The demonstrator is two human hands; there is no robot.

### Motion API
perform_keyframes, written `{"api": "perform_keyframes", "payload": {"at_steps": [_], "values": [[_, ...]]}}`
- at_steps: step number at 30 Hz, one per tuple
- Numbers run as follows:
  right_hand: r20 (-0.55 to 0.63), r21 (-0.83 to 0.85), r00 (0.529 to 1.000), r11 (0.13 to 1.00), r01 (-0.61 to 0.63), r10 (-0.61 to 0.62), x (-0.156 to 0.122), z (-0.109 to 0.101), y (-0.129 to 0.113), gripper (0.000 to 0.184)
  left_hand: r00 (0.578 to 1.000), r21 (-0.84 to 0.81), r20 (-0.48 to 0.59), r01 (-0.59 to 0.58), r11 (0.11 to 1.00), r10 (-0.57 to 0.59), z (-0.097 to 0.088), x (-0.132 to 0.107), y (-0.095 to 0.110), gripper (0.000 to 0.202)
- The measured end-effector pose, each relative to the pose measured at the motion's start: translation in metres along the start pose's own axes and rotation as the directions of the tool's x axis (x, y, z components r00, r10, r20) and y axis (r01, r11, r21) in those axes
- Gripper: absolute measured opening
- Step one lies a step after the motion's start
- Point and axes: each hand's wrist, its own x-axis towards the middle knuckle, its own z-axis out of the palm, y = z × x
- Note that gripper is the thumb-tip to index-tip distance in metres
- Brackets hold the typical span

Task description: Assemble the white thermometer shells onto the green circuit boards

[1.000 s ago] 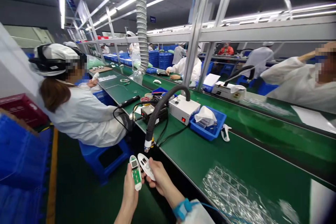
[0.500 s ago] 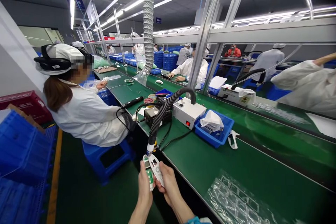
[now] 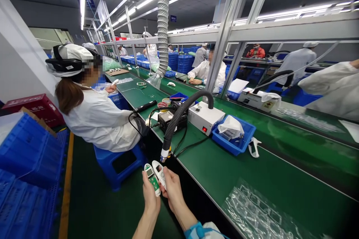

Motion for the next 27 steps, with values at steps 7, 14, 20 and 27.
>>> {"api": "perform_keyframes", "payload": {"at_steps": [7, 14, 20, 27], "values": [[-0.001, 0.023, 0.999, 0.999, -0.033, 0.033, -0.006, -0.009, -0.005, 0.062, 0.99, 0.041, 0.141, 0.003, 0.999, -0.009, 0.003, -0.01, 0.005, 0.047], [-0.071, 0.141, 0.997, 0.99, -0.013, 0.023, -0.032, -0.047, -0.015, 0.055, 0.945, 0.08, 0.324, 0.015, 0.997, -0.04, 0.025, -0.007, 0.011, 0.049], [0.018, 0.333, 0.996, 0.939, -0.083, 0.082, -0.086, -0.072, -0.022, 0.051, 0.93, 0.051, 0.335, 0.142, 0.989, -0.151, 0.011, -0.026, 0.006, 0.041], [0.059, 0.413, 0.989, 0.899, -0.147, 0.135, -0.155, -0.103, -0.023, 0.045, 0.86, 0.165, 0.359, 0.323, 0.932, -0.362, -0.002, -0.095, 0.004, 0.037]]}}
